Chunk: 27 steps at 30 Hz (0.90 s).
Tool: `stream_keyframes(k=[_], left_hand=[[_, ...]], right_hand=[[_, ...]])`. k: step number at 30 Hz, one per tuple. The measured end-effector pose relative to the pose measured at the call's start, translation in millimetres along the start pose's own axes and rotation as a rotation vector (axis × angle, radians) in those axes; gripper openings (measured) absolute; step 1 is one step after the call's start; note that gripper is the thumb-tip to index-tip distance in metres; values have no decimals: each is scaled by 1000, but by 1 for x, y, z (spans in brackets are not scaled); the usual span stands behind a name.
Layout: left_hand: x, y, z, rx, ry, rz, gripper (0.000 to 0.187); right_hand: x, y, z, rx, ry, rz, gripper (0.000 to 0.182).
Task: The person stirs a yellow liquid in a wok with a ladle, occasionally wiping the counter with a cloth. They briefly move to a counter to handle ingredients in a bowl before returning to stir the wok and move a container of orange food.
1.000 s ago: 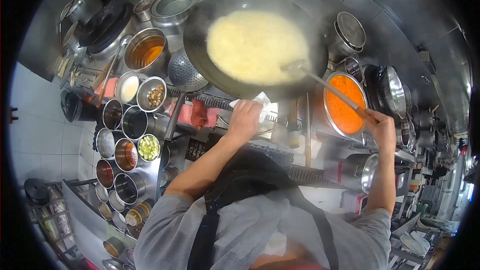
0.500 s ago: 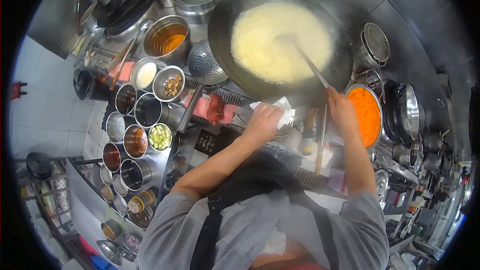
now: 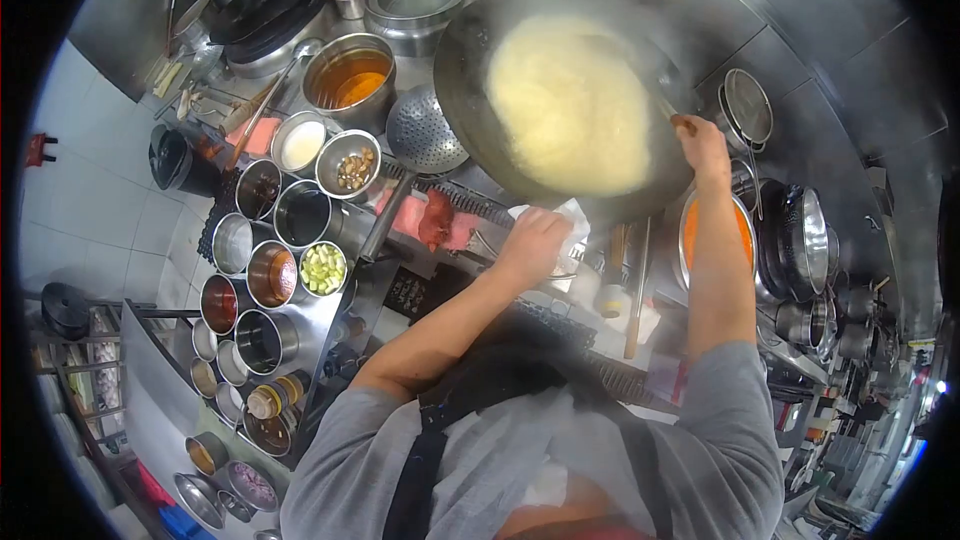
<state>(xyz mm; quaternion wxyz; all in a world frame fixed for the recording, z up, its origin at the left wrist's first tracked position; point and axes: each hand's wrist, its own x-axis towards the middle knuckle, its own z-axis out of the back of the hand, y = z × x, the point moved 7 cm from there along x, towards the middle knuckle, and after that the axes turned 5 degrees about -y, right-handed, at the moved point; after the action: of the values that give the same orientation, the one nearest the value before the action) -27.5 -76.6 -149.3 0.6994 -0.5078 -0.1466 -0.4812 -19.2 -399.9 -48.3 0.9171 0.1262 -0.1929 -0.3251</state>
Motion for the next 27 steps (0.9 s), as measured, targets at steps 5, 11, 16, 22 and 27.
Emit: stream_keyframes(k=[5,11,16,22,27], left_hand=[[0,0,-1,-2,27,44,14],[6,-9,4,-1,-1,14,18],[3,-1,-2,-1,-15,8,12],[5,-3,-2,1,0,16,12],[4,-2,1,-21,-9,24,14]], right_hand=[[-31,-41,78,31,-46,-30,38],[-124,-41,188,-62,-83,11,36],[-197,-17,217,-163,49,-78,33],[-228,-17,187,-35,108,49,32],[-214,-16,126,-94,147,212,25]])
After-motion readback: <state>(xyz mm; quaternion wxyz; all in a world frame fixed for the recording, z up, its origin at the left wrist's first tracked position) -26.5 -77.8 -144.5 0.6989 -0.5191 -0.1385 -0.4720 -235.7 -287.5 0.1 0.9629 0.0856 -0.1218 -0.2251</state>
